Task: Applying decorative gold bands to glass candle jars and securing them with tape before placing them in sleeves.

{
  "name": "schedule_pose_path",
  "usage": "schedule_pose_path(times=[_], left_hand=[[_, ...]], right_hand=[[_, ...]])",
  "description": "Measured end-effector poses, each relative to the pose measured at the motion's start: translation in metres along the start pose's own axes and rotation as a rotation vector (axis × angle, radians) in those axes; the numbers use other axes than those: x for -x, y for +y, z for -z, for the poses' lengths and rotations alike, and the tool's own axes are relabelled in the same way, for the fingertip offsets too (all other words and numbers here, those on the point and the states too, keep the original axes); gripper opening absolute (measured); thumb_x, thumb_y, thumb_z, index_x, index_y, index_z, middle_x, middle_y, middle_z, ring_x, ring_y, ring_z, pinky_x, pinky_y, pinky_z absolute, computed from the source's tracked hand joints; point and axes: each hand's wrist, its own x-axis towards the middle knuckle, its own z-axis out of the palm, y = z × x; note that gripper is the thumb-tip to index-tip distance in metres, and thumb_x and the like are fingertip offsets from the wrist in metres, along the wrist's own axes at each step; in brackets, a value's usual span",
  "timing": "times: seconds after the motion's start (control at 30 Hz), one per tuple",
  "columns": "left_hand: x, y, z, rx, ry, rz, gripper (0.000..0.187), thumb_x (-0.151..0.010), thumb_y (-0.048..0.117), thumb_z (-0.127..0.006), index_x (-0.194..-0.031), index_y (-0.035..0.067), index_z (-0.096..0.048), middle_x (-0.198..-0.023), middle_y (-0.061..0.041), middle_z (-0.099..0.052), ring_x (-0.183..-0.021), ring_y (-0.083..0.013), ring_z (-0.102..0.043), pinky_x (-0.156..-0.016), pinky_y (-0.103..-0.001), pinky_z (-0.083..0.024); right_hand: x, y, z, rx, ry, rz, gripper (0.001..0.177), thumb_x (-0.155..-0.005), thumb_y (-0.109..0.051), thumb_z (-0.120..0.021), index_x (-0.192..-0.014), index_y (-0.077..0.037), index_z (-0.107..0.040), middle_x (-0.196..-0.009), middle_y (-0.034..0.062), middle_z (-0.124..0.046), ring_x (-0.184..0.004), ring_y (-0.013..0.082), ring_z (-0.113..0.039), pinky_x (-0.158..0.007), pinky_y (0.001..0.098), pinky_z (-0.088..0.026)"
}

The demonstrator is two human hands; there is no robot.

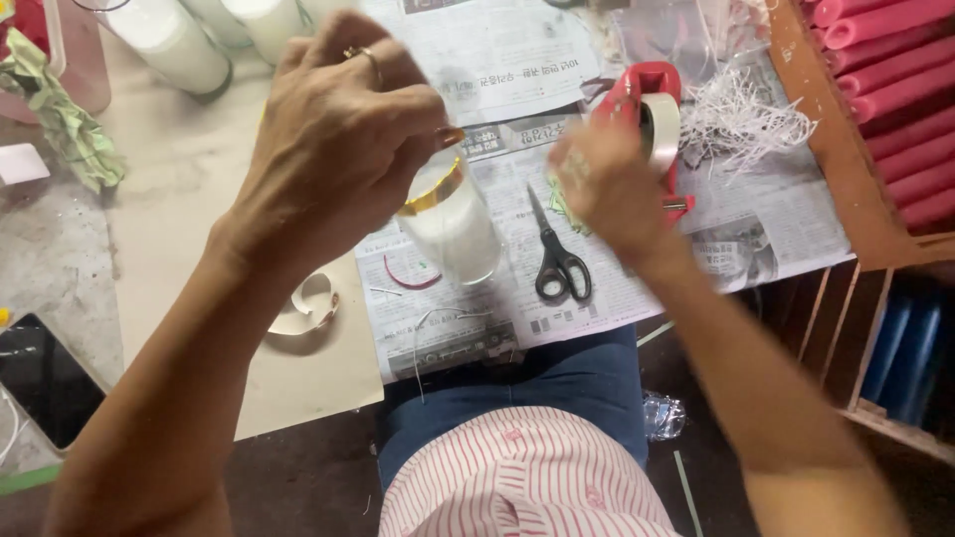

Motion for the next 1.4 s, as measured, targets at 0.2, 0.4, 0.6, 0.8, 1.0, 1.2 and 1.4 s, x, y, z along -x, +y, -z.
schedule_pose_path(times=[0.2,0.4,0.6,0.8,1.0,1.2,1.4], left_hand=[[0.022,0.025,0.011,0.110,-0.040,0.259,0.039,-0.113,0.011,-0.067,-0.078,0.009,-0.050,-0.058,-0.004,-0.043,-0.051,-0.0241,-0.037,-0.058,-0.039,-0.036],[0.020,0.038,0.011,0.537,0.075,0.435,0.029,-0.110,0.004,-0.055,-0.082,0.000,-0.057,-0.076,-0.006,-0.070,-0.060,-0.0128,-0.063,-0.055,-0.024,-0.048],[0.018,0.041,0.008,0.572,0.143,0.501,0.024,-0.110,0.003,-0.056,-0.089,-0.002,-0.066,-0.081,-0.008,-0.070,-0.058,-0.0142,-0.063,-0.055,-0.022,-0.050],[0.080,0.017,-0.022,0.791,0.342,0.820,0.029,-0.117,0.017,-0.048,-0.095,0.005,-0.062,-0.080,-0.005,-0.068,-0.065,-0.0108,-0.063,-0.057,-0.017,-0.053],[0.171,0.016,-0.138,1.030,0.539,1.214,0.035,-0.106,0.037,-0.061,-0.083,0.010,-0.066,-0.080,-0.013,-0.075,-0.074,-0.0170,-0.072,-0.068,-0.021,-0.045],[0.197,0.002,-0.154,1.010,0.668,1.285,0.028,-0.107,0.032,-0.060,-0.087,0.014,-0.063,-0.075,-0.009,-0.074,-0.068,-0.0107,-0.067,-0.063,-0.016,-0.045],[0.220,-0.026,-0.144,1.167,0.446,1.135,0.027,-0.099,0.034,-0.069,-0.107,0.010,-0.063,-0.097,-0.013,-0.075,-0.090,-0.0158,-0.070,-0.072,-0.020,-0.049]], right_hand=[[0.141,0.007,-0.095,0.104,-0.346,-0.173,0.033,-0.090,-0.028,-0.073,-0.116,-0.008,-0.070,-0.145,0.0119,-0.060,-0.138,0.0459,-0.048,-0.109,0.0572,-0.042],[0.122,-0.010,-0.058,-0.218,-0.286,-0.328,0.070,-0.085,-0.021,-0.077,-0.147,-0.004,-0.050,-0.146,0.0158,-0.057,-0.143,0.0425,-0.042,-0.119,0.0514,-0.034],[0.084,-0.030,-0.054,-0.564,-0.240,-0.545,0.017,-0.100,-0.014,-0.060,-0.098,-0.005,-0.074,-0.092,0.0049,-0.076,-0.088,0.0167,-0.070,-0.079,0.0289,-0.054],[0.078,-0.001,-0.005,0.022,-0.056,-0.180,0.010,-0.096,0.005,-0.065,-0.100,-0.001,-0.073,-0.093,0.0106,-0.073,-0.088,0.0248,-0.064,-0.074,0.0352,-0.055],[0.100,0.042,-0.014,0.489,-0.029,0.034,0.009,-0.095,-0.018,-0.072,-0.089,-0.024,-0.070,-0.080,-0.0048,-0.061,-0.098,0.0177,-0.064,-0.081,0.0286,-0.050],[0.112,0.055,-0.019,0.575,-0.064,0.061,0.004,-0.094,-0.025,-0.073,-0.092,-0.026,-0.070,-0.081,-0.0046,-0.062,-0.097,0.0184,-0.065,-0.078,0.0287,-0.051],[0.109,0.046,-0.011,0.547,-0.077,0.065,0.008,-0.095,-0.021,-0.075,-0.089,-0.023,-0.070,-0.083,-0.0024,-0.065,-0.103,0.0200,-0.069,-0.083,0.0309,-0.053]])
